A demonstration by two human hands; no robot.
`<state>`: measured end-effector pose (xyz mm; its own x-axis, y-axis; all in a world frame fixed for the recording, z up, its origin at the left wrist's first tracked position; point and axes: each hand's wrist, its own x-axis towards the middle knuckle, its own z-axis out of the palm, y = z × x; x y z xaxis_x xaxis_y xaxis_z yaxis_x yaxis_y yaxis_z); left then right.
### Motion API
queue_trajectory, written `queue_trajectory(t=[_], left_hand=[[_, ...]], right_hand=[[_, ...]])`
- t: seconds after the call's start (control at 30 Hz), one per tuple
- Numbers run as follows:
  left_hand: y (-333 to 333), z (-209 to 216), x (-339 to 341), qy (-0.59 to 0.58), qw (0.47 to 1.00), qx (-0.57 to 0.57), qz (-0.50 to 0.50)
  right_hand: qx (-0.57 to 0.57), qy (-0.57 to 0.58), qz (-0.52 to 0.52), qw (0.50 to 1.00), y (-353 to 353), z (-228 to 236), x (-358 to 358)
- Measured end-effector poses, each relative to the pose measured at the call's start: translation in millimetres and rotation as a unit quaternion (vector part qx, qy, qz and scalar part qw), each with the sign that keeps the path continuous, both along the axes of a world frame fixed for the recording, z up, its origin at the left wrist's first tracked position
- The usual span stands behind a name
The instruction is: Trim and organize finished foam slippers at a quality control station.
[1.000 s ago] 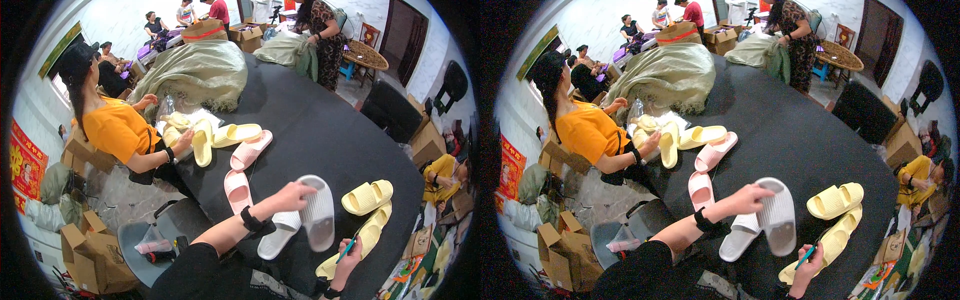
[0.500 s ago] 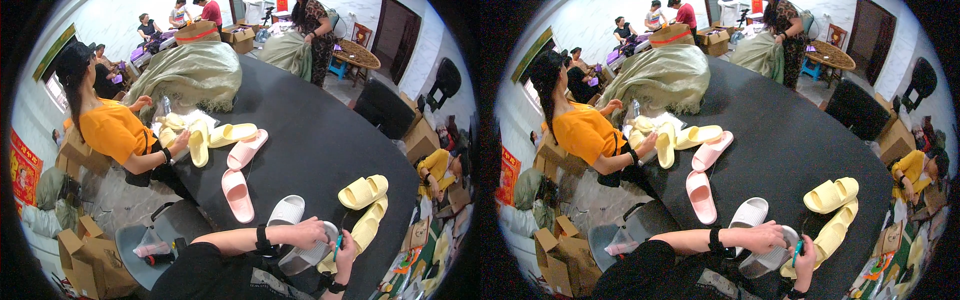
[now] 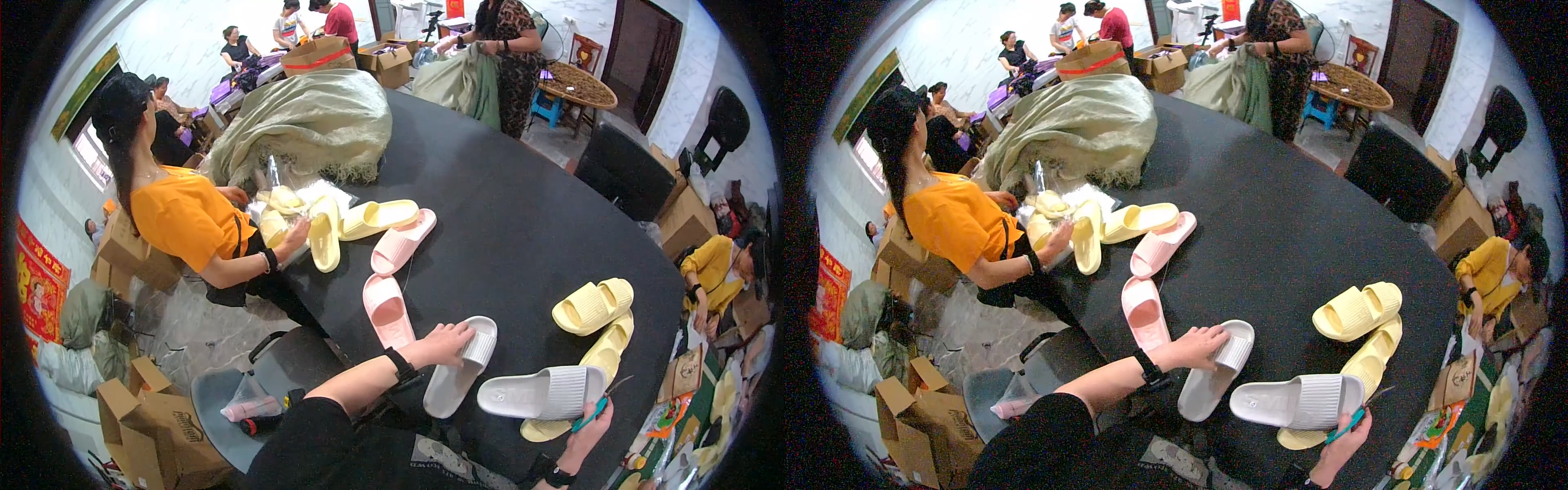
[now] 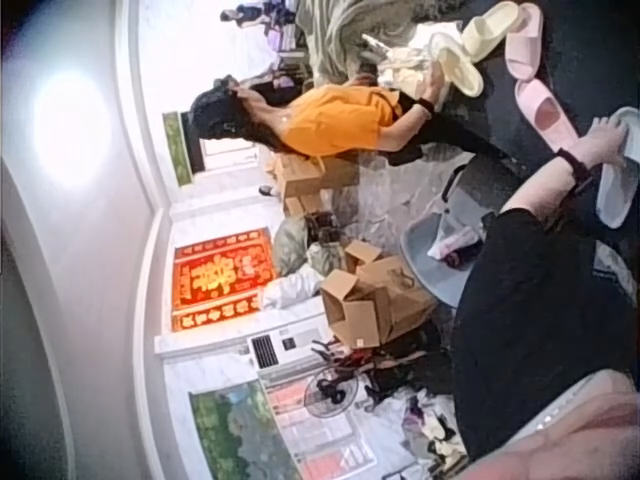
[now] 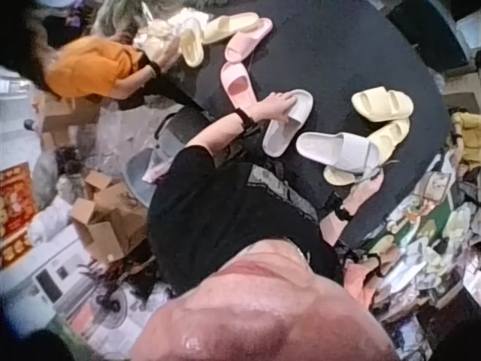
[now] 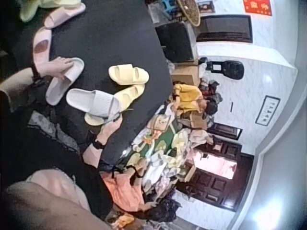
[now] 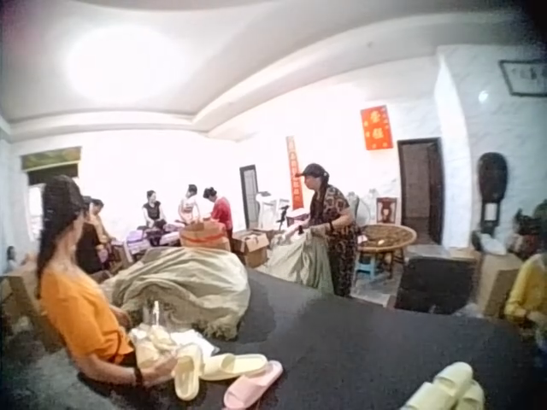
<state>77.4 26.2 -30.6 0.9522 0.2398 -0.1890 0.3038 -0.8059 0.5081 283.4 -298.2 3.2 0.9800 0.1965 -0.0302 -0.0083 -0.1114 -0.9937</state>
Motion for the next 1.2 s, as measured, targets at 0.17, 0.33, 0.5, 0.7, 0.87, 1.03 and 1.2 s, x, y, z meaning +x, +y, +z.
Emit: queue_trajectory(t=[0.17, 0.33, 0.5, 0.7, 0.87, 1.03, 1.2], left_hand=[[-7.2, -14.6, -1.5, -0.003, 0.998, -0.007, 0.069], [-5.5, -10.3, 6.8, -0.024, 0.964, 0.010, 0.265], [-10.9, -15.9, -2.5, -0.004, 0.963, -0.016, 0.268], [-29.1, -32.1, -10.9, -0.011, 0.961, -0.046, 0.273], [-18.9, -44.3, -20.8, -0.039, 0.962, 0.010, 0.272], [-13.6, -54.2, -23.5, -0.059, 0.960, -0.018, 0.275], [-20.1, -53.4, -25.4, -0.013, 0.955, 0.016, 0.296]], right_hand=[[0.014, 0.065, -0.026, 0.997, -11.1, -11.5, -11.9], [0.030, 0.042, -0.087, 0.995, 13.6, 30.0, -26.0], [0.051, 0.009, -0.066, 0.996, 18.7, -15.1, -17.9], [0.045, 0.016, -0.045, 0.998, 36.7, -10.0, -44.7], [0.045, 0.060, 0.000, 0.997, 40.5, -12.0, -64.6], [0.013, 0.151, 0.081, 0.985, 54.5, -14.4, -95.9], [0.048, 0.177, 0.091, 0.979, 74.1, -48.5, -108.4]])
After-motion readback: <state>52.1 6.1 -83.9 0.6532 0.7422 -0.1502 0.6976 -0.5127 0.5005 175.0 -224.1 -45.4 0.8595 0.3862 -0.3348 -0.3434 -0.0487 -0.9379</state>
